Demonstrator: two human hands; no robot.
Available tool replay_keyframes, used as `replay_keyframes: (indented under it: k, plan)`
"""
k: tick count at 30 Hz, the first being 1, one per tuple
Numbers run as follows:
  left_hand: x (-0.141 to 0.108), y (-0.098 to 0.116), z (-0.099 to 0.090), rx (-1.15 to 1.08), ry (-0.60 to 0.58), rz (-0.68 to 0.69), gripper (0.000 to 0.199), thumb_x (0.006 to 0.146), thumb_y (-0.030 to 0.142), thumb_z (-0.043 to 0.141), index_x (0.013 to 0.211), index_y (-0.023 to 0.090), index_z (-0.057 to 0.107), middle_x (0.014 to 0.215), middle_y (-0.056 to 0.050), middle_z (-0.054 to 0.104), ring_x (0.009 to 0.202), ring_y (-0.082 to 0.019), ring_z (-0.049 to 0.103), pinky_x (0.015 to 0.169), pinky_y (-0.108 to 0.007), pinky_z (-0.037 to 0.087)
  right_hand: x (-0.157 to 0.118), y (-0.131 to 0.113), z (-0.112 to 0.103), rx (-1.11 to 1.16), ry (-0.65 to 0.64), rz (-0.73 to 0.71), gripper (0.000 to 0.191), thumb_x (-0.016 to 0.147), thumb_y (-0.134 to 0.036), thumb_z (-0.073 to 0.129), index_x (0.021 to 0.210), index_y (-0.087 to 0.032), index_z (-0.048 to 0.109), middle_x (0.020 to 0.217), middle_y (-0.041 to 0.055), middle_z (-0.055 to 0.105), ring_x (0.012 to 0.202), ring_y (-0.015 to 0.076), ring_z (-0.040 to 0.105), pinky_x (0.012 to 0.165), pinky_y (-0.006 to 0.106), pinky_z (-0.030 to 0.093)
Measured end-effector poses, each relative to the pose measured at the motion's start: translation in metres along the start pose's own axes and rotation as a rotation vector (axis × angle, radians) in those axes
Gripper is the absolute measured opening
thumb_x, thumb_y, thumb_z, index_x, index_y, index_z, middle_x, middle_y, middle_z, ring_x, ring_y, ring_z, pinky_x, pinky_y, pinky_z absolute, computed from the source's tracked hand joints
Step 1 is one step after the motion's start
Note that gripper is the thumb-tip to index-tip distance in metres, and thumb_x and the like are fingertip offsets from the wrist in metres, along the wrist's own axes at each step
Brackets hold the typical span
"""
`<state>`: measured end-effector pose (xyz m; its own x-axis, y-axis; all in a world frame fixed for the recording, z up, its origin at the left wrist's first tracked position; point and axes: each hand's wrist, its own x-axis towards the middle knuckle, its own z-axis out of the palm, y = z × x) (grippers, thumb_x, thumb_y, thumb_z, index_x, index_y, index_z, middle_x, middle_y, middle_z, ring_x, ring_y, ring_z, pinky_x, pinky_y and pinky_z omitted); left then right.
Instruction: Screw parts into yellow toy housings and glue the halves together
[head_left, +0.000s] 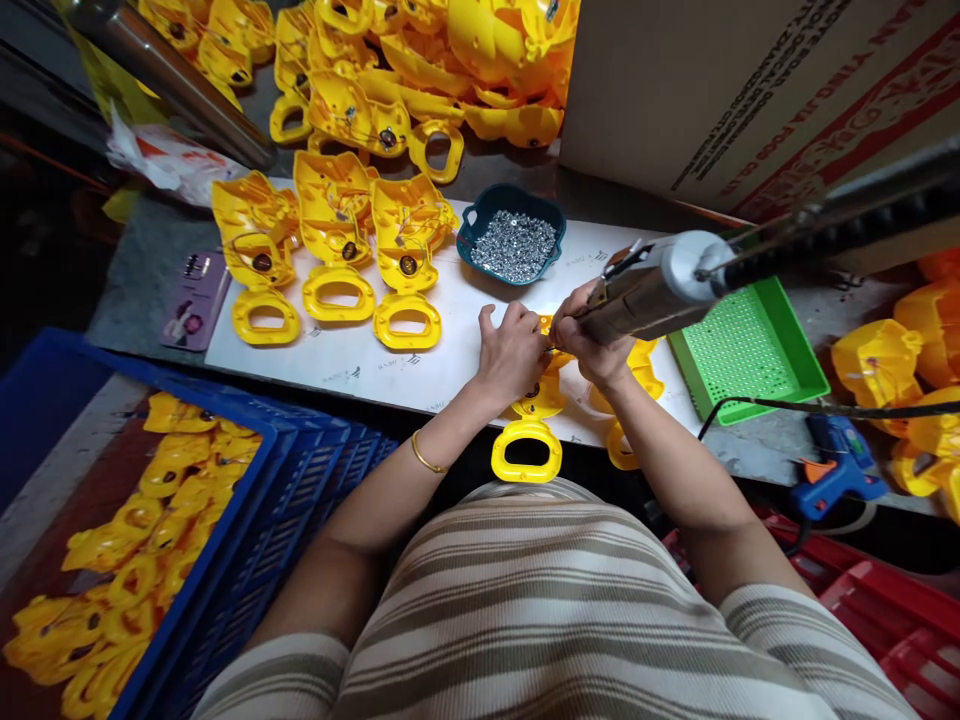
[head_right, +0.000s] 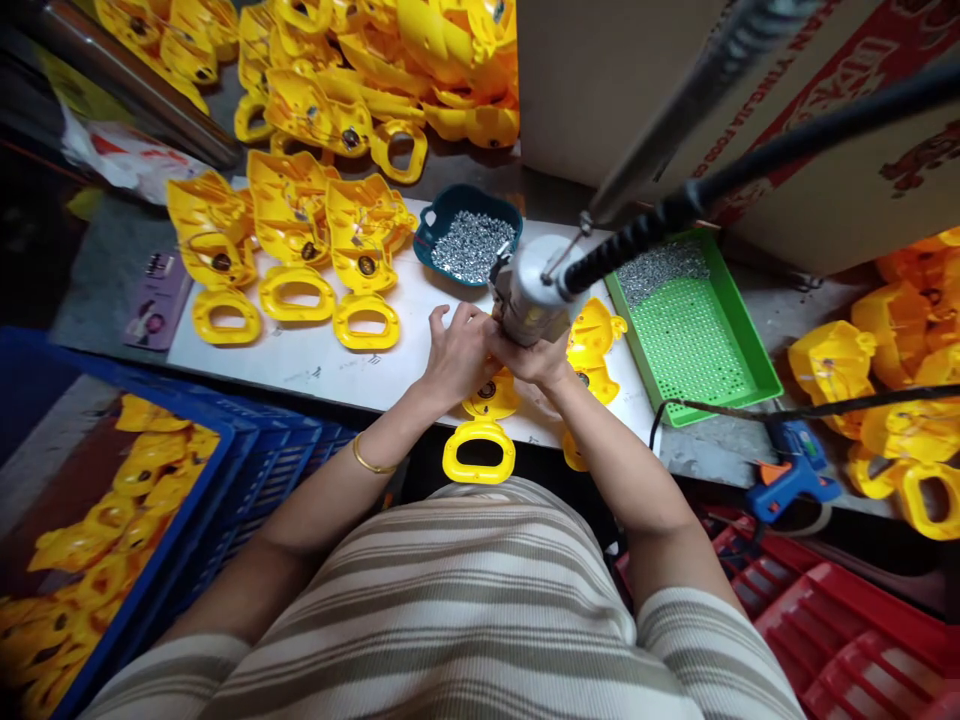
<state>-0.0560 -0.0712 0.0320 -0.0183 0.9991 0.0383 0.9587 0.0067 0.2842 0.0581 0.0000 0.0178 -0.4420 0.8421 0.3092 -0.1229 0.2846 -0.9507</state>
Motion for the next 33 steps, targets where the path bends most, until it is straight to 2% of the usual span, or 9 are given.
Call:
replay_keyframes:
  k: [9,15,19,21,23,25,28,31,33]
  plan:
    - [-0.004,-0.002,0.003,0.081,0.002,0.011,0.013,0.085,0.026,0.061,0.094,0.022,0.069,0.098,-0.009,0.065,0.106,-0.029,0.048,0.098,-0.054,0.029,0.006,-0.021,0.006,0.082,0.050,-0.025,0.028,0.071,-0.043,0.070,0.076,-0.021,0.053,0.061,-0.0014,0.056,0.059,0.0151,0.059,0.055,0.030,0.052]
    - [-0.001,-0.003,-0.001,0.073,-0.034,0.053,0.016,0.087,0.031,0.060,0.097,0.027,0.073,0.102,-0.007,0.066,0.107,-0.028,0.048,0.101,-0.056,0.026,-0.011,-0.053,-0.028,0.257,0.238,-0.129,0.028,0.078,-0.040,0.066,0.095,-0.021,0.055,0.055,-0.0072,0.052,0.045,0.0103,0.051,0.049,0.026,0.047]
    - [0.000,0.002,-0.025,-0.063,0.005,0.051,0.021,0.084,0.032,0.063,0.100,0.023,0.073,0.096,-0.010,0.069,0.103,-0.029,0.051,0.098,-0.059,0.028,-0.028,-0.077,-0.056,0.239,0.371,-0.098,0.031,0.078,-0.040,0.066,0.098,-0.019,0.055,0.052,-0.0080,0.052,0.045,0.0108,0.053,0.051,0.027,0.048]
    - [-0.001,0.017,-0.042,-0.266,0.127,0.061,0.024,0.084,0.035,0.064,0.102,0.023,0.074,0.096,-0.009,0.070,0.100,-0.027,0.053,0.098,-0.053,0.033,-0.037,-0.084,-0.065,0.128,0.414,-0.030,0.029,0.077,-0.040,0.066,0.092,-0.018,0.056,0.053,-0.0063,0.055,0.047,0.0115,0.054,0.052,0.028,0.048]
    - [-0.002,0.042,-0.055,-0.555,0.160,0.124,0.031,0.080,0.039,0.069,0.106,0.023,0.073,0.105,-0.009,0.069,0.104,-0.026,0.055,0.098,-0.045,0.038,-0.046,-0.088,-0.071,-0.017,0.445,0.032,0.027,0.075,-0.040,0.068,0.084,-0.018,0.056,0.057,-0.0040,0.057,0.050,0.0125,0.056,0.054,0.029,0.048]
    - [-0.001,0.073,-0.061,-0.837,0.048,0.179,0.042,0.073,0.040,0.075,0.110,0.023,0.071,0.115,-0.009,0.067,0.111,-0.025,0.055,0.099,-0.039,0.040,-0.056,-0.089,-0.072,-0.137,0.455,0.047,0.028,0.072,-0.037,0.071,0.084,-0.019,0.054,0.063,-0.0027,0.058,0.055,0.0131,0.056,0.055,0.029,0.048]
    - [0.001,0.112,-0.058,-1.168,-0.161,0.119,0.046,0.068,0.038,0.079,0.109,0.019,0.071,0.111,-0.007,0.069,0.104,-0.025,0.060,0.092,-0.034,0.045,-0.071,-0.089,-0.072,-0.248,0.407,0.002,0.042,0.070,-0.029,0.071,0.106,-0.020,0.050,0.078,-0.0007,0.062,0.062,0.0138,0.058,0.060,0.029,0.050]
    - [0.003,0.131,-0.047,-1.332,-0.262,0.030,0.043,0.065,0.035,0.082,0.104,0.019,0.071,0.093,-0.002,0.071,0.086,-0.020,0.063,0.079,-0.027,0.049,-0.085,-0.092,-0.072,-0.339,0.370,-0.032,0.055,0.072,-0.021,0.066,0.122,-0.021,0.043,0.092,0.0033,0.065,0.072,0.0165,0.061,0.067,0.033,0.053]
    - [0.002,0.138,-0.039,-1.414,-0.276,0.027,0.037,0.067,0.033,0.081,0.100,0.019,0.072,0.093,-0.002,0.071,0.090,-0.019,0.063,0.082,-0.026,0.049,-0.092,-0.095,-0.076,-0.406,0.372,-0.060,0.056,0.074,-0.017,0.061,0.126,-0.021,0.043,0.104,0.0076,0.064,0.085,0.0200,0.062,0.079,0.038,0.054]
